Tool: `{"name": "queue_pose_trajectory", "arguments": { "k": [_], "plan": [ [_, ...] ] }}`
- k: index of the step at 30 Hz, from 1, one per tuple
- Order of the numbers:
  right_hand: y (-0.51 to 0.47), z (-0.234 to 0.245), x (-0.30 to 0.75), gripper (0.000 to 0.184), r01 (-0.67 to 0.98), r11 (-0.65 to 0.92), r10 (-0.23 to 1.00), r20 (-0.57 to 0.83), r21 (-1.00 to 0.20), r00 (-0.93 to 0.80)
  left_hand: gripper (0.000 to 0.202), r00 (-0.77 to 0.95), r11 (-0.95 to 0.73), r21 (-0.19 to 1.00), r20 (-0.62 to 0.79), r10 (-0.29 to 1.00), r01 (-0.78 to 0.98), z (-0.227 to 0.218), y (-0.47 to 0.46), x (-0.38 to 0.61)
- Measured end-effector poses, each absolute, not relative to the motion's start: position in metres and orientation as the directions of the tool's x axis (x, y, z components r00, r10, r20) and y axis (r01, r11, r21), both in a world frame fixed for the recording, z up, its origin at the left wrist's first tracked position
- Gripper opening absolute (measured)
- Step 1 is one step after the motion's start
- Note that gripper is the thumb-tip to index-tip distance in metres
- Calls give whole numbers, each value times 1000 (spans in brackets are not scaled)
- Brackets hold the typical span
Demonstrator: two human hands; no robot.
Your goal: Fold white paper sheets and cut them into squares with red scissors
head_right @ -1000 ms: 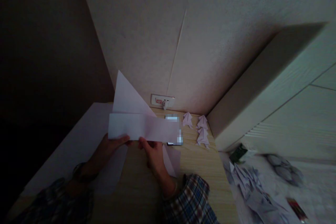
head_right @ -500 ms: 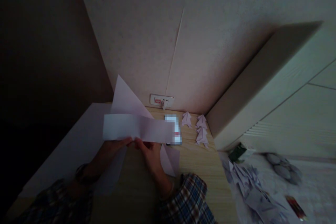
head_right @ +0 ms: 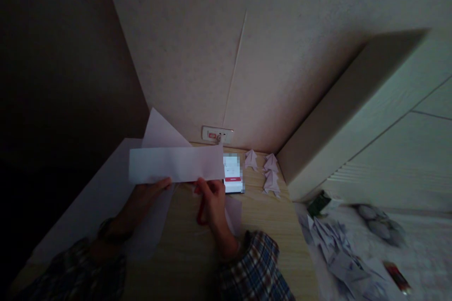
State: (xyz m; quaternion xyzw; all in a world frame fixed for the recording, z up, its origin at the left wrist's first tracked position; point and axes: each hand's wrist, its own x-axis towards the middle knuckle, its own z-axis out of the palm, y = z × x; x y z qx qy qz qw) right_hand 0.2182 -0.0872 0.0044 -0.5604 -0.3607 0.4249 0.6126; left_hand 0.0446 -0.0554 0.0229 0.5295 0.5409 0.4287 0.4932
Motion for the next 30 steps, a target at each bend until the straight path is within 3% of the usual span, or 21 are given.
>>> {"name": "queue_pose_trajectory", "arguments": {
  "k": [8, 18, 24, 30],
  "plan": [
    [-90, 0, 211, 39, -20, -3, 965, -8, -1000, 261, 33, 46, 121, 984, -128, 991, 132, 25, -58, 47],
    [-85, -3, 215, 40, -92, 41, 961, 14, -995, 275, 30, -22, 103, 973, -101, 995, 204, 28, -56, 43],
    [-84, -9, 214, 38, -93, 29, 972, 6, -995, 234, 28, 43, 237, 954, -249, 968, 184, 43, -62, 49],
    [-85, -6, 215, 29, -86, 10, 962, -14, -996, 271, 32, 8, 286, 950, -289, 957, 125, 45, -63, 49]
  ]
}}
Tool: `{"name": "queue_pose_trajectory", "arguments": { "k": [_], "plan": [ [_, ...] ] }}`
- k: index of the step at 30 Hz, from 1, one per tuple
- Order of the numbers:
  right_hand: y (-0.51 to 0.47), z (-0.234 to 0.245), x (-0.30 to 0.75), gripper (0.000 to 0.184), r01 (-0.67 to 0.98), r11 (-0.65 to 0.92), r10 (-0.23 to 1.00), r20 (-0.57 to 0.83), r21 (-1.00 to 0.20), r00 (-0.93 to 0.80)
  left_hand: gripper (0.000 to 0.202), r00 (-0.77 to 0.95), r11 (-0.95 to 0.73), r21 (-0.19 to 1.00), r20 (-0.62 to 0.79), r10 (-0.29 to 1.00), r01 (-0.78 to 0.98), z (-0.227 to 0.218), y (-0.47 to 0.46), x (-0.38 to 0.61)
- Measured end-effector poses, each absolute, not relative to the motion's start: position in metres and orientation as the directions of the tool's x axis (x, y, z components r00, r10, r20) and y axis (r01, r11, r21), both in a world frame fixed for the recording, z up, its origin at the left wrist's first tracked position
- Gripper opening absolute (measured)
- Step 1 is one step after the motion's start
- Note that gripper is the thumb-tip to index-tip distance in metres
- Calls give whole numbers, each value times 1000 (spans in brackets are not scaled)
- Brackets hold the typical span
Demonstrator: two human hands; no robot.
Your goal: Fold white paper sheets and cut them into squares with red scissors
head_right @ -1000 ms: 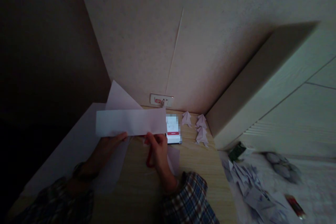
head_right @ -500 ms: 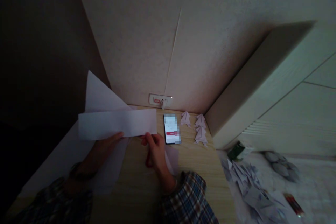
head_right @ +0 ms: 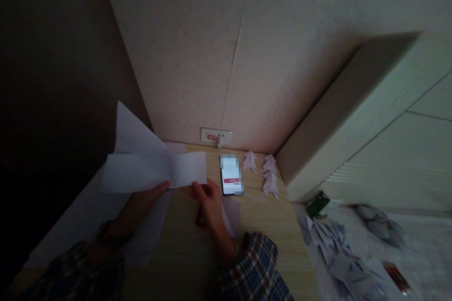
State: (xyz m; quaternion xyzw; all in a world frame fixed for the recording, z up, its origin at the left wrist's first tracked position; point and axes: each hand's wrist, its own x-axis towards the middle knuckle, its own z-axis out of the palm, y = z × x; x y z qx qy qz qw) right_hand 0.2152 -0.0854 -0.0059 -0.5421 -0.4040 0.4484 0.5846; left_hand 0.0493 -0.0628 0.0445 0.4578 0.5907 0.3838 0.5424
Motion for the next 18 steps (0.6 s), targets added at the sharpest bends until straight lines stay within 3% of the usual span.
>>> {"name": "queue_pose_trajectory", "arguments": {
  "k": [5, 10, 18],
  "plan": [
    [-89, 4, 216, 38, -65, 62, 961, 42, -996, 275, 42, -41, 295, 952, -293, 955, 76, 30, -60, 51],
    [-91, 4, 214, 49, -17, 4, 967, 0, -1000, 255, 28, -90, 266, 961, -259, 962, 71, 24, -59, 54],
    [-88, -11, 211, 36, -76, -75, 962, -93, -994, 259, 24, 5, 253, 958, -256, 967, 134, 25, -60, 52]
  ]
}}
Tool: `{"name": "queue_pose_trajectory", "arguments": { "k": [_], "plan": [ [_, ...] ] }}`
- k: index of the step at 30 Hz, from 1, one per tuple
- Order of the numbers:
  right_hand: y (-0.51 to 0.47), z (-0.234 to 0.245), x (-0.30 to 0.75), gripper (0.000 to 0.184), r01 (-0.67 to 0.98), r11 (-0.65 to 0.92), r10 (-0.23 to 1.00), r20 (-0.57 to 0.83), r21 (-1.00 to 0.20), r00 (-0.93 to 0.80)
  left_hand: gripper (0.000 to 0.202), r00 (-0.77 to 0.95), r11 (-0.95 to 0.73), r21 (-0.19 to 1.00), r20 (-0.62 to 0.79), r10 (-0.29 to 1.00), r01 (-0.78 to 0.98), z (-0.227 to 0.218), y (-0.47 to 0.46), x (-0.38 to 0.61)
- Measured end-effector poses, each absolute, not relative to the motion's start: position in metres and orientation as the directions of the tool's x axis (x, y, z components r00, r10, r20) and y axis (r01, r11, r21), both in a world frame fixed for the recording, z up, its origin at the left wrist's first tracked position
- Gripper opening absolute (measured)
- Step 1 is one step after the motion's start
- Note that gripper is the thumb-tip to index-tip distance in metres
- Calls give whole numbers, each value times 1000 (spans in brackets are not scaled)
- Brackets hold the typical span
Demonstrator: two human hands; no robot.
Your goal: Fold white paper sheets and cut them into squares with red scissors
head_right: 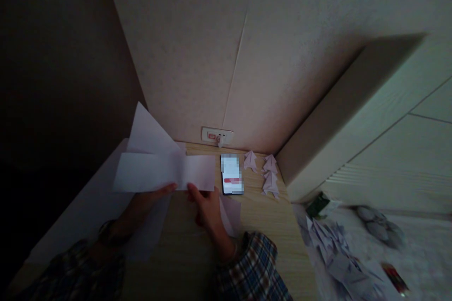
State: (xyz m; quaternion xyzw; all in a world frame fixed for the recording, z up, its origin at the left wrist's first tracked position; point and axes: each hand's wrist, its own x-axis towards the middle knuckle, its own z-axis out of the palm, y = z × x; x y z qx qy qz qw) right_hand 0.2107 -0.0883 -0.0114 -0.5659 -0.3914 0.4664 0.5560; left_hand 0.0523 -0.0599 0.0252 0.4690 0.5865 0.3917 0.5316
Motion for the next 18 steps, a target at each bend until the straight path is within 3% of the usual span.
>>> {"name": "queue_pose_trajectory", "arguments": {
  "k": [5, 11, 18],
  "plan": [
    [-90, -7, 212, 40, -68, -109, 949, -124, -992, 288, 32, 66, 257, 935, -281, 958, 245, 23, -58, 52],
    [-92, -8, 205, 35, -91, -140, 972, -154, -986, 176, 34, 104, 194, 944, -228, 968, 267, 18, -61, 53],
    [-93, -4, 217, 45, -60, -103, 970, -113, -993, 216, 31, -5, 342, 893, -356, 934, 291, 17, -60, 52]
  ]
}}
